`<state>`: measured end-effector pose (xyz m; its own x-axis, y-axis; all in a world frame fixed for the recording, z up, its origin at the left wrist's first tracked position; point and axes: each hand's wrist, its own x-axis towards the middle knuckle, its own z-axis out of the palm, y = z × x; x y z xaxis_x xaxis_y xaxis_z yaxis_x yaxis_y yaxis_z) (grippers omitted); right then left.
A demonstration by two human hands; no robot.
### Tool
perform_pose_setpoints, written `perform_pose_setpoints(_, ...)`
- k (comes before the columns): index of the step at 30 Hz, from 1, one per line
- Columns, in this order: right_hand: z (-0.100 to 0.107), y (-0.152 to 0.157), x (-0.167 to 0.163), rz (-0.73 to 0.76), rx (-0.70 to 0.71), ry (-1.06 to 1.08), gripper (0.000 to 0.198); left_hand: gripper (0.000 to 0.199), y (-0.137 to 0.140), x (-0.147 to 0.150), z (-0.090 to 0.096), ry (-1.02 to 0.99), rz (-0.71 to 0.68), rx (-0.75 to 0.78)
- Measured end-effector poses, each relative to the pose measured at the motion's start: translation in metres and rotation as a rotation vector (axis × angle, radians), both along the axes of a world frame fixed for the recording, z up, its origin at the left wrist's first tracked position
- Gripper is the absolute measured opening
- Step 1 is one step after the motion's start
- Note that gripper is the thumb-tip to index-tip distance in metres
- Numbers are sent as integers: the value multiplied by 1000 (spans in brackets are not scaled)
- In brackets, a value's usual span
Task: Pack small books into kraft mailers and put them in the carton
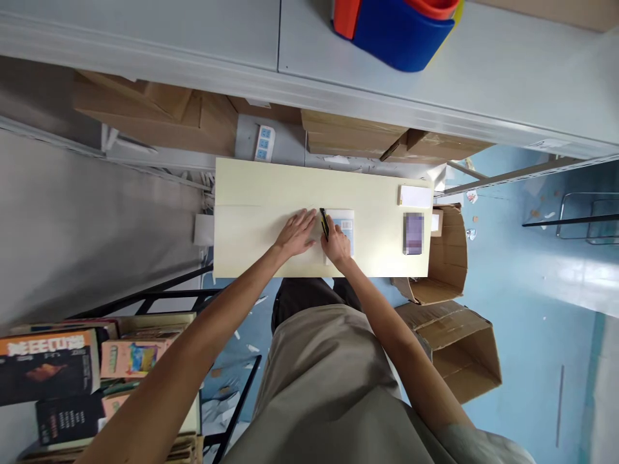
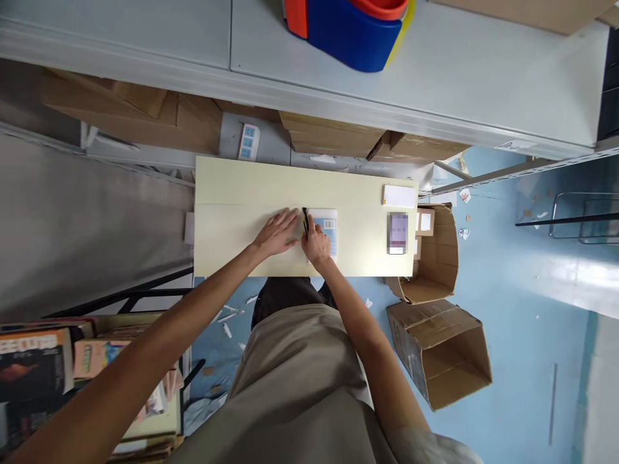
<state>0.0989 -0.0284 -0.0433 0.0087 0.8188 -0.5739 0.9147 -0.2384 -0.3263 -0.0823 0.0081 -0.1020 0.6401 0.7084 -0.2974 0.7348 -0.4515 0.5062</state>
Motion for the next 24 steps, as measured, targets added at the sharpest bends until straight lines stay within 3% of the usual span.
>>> perform_pose_setpoints(12,0,4,-19,-5,-23,-100,75,88,9,-1,9,46,-47,-26)
perform_pose_setpoints(24,29,-7,-30,133,-127,-238,76,84,18,2,19,135,-117,-3)
